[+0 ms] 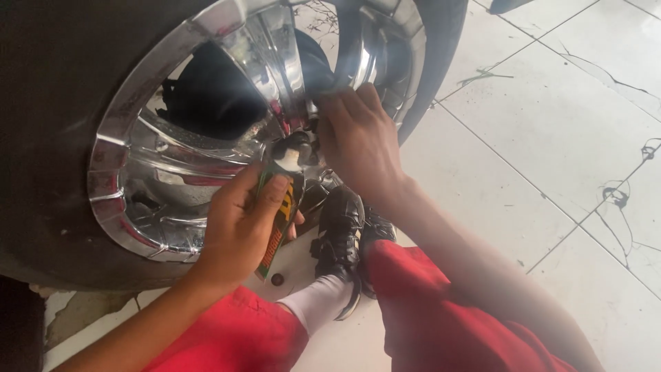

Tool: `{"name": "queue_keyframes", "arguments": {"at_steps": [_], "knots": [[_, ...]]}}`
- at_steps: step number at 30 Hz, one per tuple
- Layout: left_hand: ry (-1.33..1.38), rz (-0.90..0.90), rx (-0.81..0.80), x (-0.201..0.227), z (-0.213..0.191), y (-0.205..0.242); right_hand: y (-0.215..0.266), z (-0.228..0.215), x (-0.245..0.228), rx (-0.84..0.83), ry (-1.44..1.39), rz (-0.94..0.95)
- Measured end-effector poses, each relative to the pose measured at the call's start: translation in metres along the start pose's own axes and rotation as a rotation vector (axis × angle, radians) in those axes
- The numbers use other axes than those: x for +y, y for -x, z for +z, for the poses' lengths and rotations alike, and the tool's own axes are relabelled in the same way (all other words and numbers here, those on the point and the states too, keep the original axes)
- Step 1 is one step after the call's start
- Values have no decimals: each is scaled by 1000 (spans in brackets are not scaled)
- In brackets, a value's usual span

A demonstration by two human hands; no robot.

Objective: Polishing a chrome car wheel rim using rubbing compound and a cloth.

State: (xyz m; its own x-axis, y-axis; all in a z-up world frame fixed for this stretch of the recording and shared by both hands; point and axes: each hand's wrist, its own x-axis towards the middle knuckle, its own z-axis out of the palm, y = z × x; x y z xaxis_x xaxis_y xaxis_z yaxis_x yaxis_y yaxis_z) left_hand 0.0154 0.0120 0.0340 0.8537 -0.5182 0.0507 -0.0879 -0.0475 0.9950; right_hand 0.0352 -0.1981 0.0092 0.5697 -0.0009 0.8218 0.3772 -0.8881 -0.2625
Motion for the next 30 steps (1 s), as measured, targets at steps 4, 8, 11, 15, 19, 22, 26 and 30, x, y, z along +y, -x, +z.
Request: {"name": "queue_keyframes", "arguments": {"at_steps": [4, 8, 11, 15, 19, 22, 26, 30], "knots": [[22, 3, 2, -6, -1, -3, 6, 8, 8, -106, -224, 95], [-20, 4, -36, -3, 2, -4, 8, -3, 3, -131, 246, -119], [-34, 49, -35, -2, -6, 1, 6, -7, -1, -131, 278, -68], [20, 136, 63, -1, -18, 0, -1, -8, -7, 17, -163, -6], [38, 155, 54, 7, -16, -3, 10, 2, 8, -96, -179, 38], [18, 173, 71, 12, -15, -2, 14, -7, 2, -119, 183, -145], [15, 199, 61, 7, -21, 0, 8, -8, -2, -30, 29, -90], [16, 174, 89, 3, -23, -1, 15, 11, 13, -68, -195, 15]]}}
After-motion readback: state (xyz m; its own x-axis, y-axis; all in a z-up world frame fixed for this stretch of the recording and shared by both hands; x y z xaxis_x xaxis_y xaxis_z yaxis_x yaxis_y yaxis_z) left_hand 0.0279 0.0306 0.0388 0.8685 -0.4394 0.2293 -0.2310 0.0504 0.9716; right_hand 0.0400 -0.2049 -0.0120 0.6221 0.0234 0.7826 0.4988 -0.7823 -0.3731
